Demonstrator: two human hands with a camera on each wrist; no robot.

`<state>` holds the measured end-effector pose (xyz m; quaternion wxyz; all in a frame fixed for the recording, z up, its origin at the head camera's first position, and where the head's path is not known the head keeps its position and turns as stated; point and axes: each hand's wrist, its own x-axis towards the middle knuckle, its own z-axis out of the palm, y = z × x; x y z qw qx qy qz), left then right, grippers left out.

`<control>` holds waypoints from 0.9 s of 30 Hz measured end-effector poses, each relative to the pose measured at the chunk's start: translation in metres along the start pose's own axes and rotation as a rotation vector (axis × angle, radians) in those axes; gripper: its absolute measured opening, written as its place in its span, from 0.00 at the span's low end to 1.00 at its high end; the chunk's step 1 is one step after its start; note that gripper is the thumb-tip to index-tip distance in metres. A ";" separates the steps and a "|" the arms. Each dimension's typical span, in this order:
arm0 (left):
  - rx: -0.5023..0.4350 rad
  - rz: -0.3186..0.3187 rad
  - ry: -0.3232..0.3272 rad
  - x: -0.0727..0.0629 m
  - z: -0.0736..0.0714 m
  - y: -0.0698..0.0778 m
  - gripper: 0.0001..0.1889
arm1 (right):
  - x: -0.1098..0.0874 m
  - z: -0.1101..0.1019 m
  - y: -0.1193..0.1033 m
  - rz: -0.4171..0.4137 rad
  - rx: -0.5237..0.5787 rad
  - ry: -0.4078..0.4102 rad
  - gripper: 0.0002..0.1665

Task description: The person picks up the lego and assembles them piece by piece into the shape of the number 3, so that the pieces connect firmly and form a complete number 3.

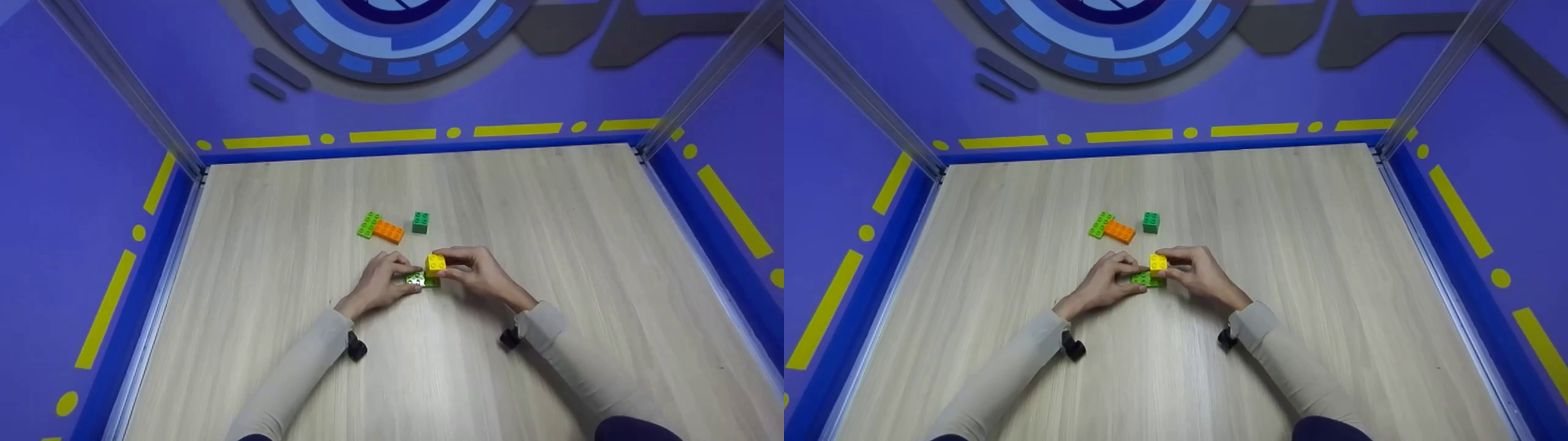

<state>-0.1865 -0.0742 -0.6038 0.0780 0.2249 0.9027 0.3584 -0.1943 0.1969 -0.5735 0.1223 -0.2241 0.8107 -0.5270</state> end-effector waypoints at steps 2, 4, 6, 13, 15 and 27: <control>0.001 0.004 0.002 0.000 0.000 0.000 0.25 | 0.000 0.001 0.000 0.005 0.001 -0.001 0.24; 0.004 0.008 0.001 0.000 0.000 0.000 0.25 | -0.001 0.001 0.001 0.005 0.004 -0.004 0.24; 0.008 0.010 0.001 0.000 0.000 0.000 0.24 | -0.001 0.002 0.002 0.010 0.006 -0.008 0.24; 0.009 -0.019 -0.007 0.000 0.000 0.002 0.25 | -0.001 0.004 0.003 0.003 0.013 -0.022 0.24; 0.006 -0.026 -0.006 -0.001 0.000 0.003 0.24 | -0.001 0.005 0.003 -0.002 0.008 -0.025 0.24; -0.002 -0.038 -0.008 -0.003 -0.001 0.005 0.24 | -0.001 0.008 0.007 0.003 0.002 -0.045 0.24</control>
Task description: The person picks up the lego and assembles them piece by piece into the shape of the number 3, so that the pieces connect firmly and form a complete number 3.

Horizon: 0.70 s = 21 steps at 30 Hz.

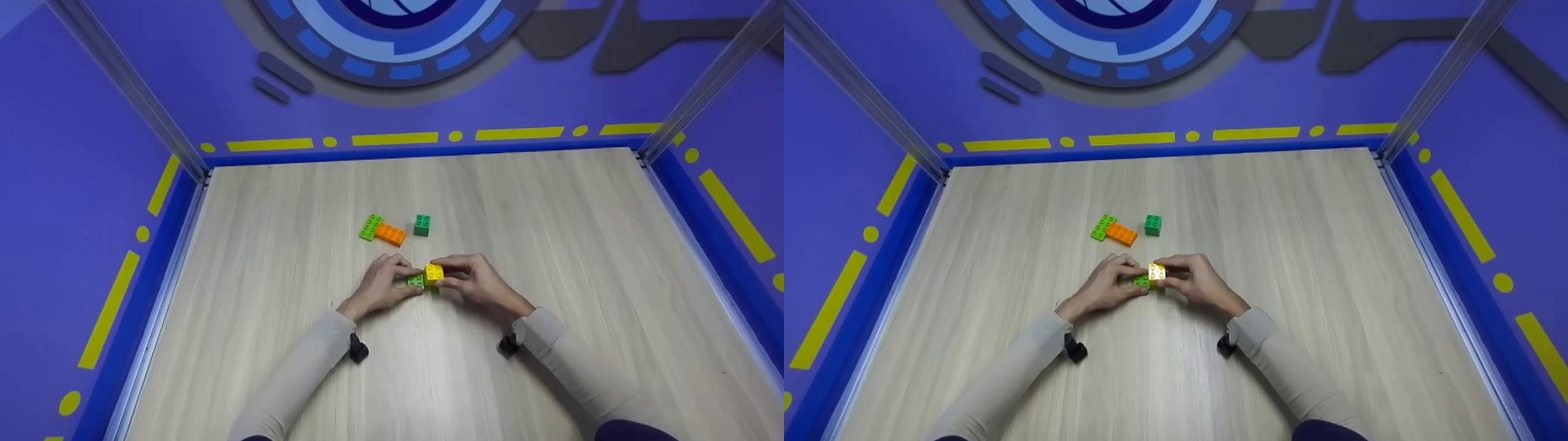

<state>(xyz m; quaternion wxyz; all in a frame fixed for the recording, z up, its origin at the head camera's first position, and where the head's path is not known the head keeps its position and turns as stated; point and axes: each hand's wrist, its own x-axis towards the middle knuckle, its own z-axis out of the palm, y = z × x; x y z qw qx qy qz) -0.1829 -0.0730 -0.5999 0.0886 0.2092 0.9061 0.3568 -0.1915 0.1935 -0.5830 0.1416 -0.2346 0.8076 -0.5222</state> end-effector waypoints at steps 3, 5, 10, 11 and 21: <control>0.001 0.001 -0.001 0.000 0.000 0.000 0.24 | 0.000 0.001 0.001 0.000 -0.012 0.001 0.24; 0.003 0.003 0.003 0.000 0.001 -0.001 0.24 | 0.000 0.001 0.001 0.002 -0.021 0.002 0.24; 0.006 0.004 0.002 0.001 0.001 -0.002 0.25 | 0.001 0.002 0.001 0.007 -0.010 -0.005 0.25; 0.007 0.004 0.001 0.001 0.001 -0.001 0.25 | 0.000 0.002 0.001 0.011 -0.004 -0.005 0.25; 0.011 0.026 0.010 0.000 0.000 0.000 0.24 | -0.001 0.003 0.001 -0.022 -0.017 -0.010 0.25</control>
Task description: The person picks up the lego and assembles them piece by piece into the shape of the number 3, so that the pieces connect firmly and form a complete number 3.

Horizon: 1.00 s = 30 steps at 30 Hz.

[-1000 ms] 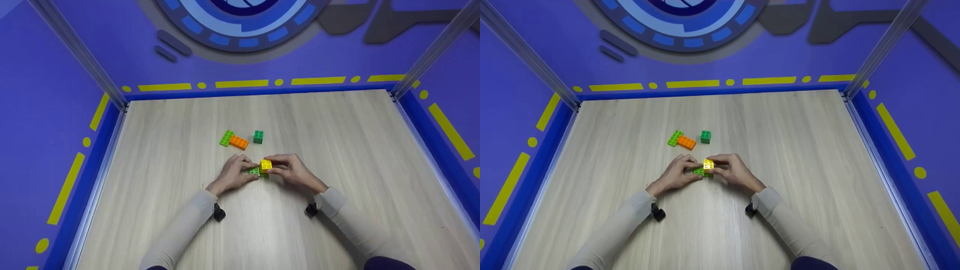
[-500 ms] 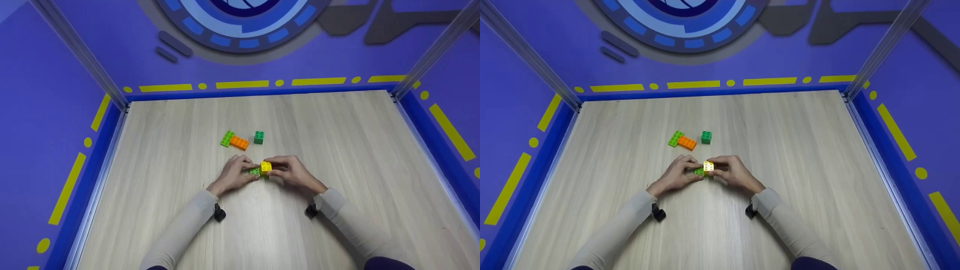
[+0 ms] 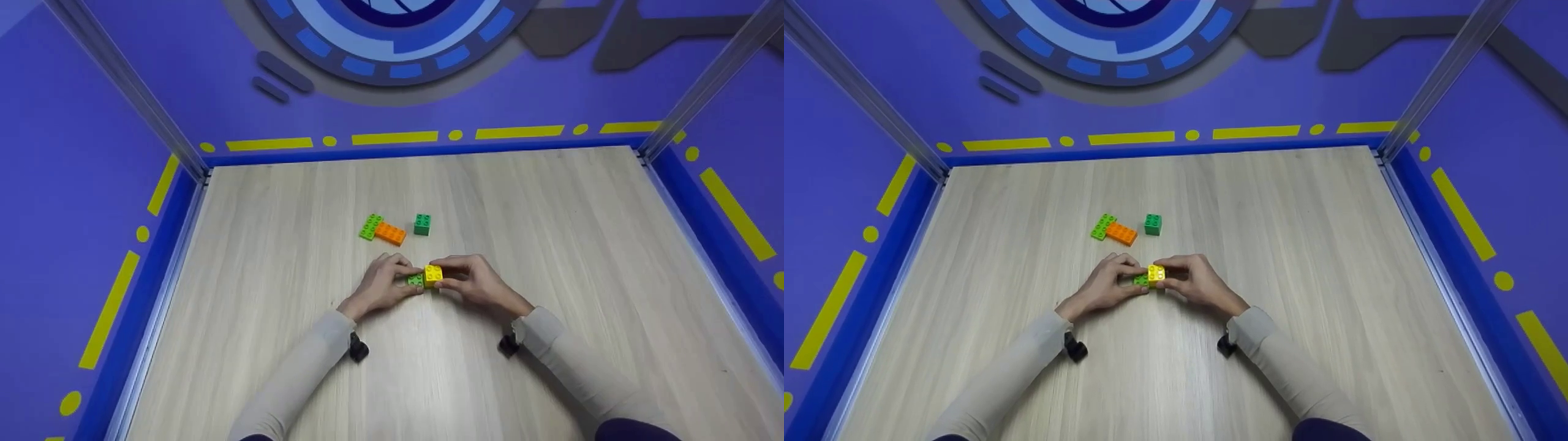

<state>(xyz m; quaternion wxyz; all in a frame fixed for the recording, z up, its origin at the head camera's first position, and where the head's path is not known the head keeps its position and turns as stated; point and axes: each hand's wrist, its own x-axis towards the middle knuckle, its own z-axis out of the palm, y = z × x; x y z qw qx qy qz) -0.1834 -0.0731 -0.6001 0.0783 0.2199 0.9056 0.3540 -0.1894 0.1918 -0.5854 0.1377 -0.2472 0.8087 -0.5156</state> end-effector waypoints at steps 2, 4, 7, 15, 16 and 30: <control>0.004 -0.002 0.000 0.000 0.000 0.000 0.24 | 0.000 0.000 0.000 -0.005 -0.008 -0.001 0.25; 0.006 -0.005 -0.003 0.000 0.000 0.000 0.24 | -0.001 0.001 0.000 -0.002 -0.012 0.000 0.25; -0.001 -0.012 -0.007 0.000 0.000 0.000 0.24 | -0.001 0.001 -0.001 0.007 -0.015 0.002 0.25; -0.001 -0.025 -0.013 0.001 0.000 0.000 0.24 | 0.000 0.000 0.000 0.017 -0.018 -0.006 0.25; -0.001 -0.024 -0.013 0.001 0.000 0.000 0.24 | 0.000 0.000 0.000 0.016 -0.022 -0.006 0.25; -0.020 -0.013 0.002 0.001 0.002 -0.001 0.24 | 0.001 -0.001 -0.002 -0.028 -0.049 -0.021 0.23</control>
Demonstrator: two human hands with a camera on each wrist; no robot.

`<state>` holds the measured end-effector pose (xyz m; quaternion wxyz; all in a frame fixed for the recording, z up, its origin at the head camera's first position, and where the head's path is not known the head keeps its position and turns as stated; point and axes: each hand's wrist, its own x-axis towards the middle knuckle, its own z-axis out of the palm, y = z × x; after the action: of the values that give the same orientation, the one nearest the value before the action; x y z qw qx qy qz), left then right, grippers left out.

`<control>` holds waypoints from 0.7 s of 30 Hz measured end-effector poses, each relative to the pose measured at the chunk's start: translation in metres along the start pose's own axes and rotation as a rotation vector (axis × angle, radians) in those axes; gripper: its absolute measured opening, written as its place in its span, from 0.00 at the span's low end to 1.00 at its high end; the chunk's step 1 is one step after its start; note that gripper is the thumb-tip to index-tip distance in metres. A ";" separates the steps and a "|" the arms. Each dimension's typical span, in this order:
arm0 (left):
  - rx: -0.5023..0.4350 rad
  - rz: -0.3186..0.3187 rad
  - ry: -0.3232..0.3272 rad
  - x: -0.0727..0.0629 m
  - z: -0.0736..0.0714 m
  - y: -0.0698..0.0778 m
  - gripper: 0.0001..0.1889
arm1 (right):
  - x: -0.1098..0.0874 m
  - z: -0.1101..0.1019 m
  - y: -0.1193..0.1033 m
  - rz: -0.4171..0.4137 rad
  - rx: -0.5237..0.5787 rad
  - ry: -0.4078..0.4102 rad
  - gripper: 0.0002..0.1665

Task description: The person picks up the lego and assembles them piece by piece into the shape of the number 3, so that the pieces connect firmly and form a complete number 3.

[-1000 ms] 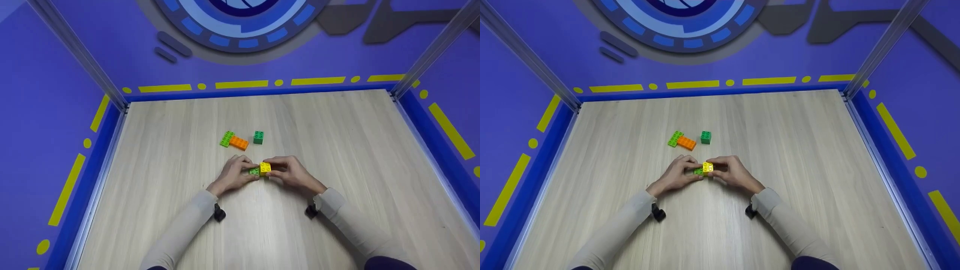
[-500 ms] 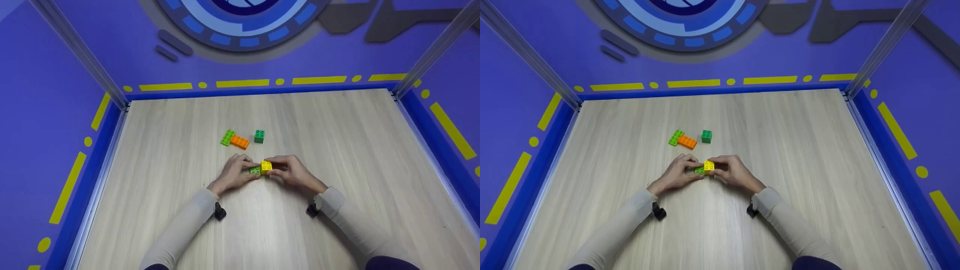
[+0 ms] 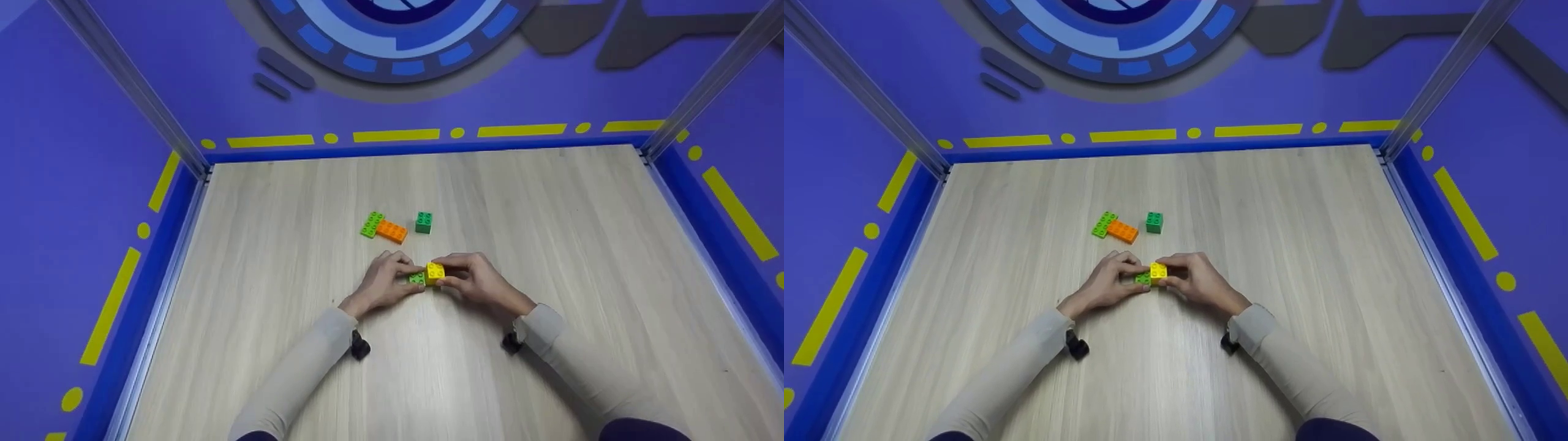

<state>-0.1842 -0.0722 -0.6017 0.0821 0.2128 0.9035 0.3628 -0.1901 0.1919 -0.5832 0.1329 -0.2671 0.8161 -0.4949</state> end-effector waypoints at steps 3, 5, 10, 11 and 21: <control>-0.001 0.001 -0.001 0.000 0.000 0.000 0.24 | 0.001 0.001 -0.001 -0.011 -0.016 -0.005 0.23; 0.002 -0.001 -0.002 0.000 0.000 0.000 0.24 | 0.001 0.001 -0.002 -0.015 -0.026 -0.007 0.24; 0.010 -0.005 -0.009 0.002 -0.001 -0.001 0.24 | 0.003 0.002 -0.003 0.000 -0.048 -0.003 0.24; 0.010 -0.006 -0.009 0.003 -0.001 -0.001 0.24 | 0.004 0.002 -0.004 0.002 -0.052 -0.002 0.24; -0.006 -0.021 -0.010 0.003 -0.001 -0.001 0.25 | 0.005 0.004 -0.010 -0.093 -0.203 -0.004 0.22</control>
<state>-0.1878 -0.0724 -0.6014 0.0910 0.2046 0.9042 0.3637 -0.1888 0.1826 -0.5760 0.0839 -0.3180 0.8484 -0.4148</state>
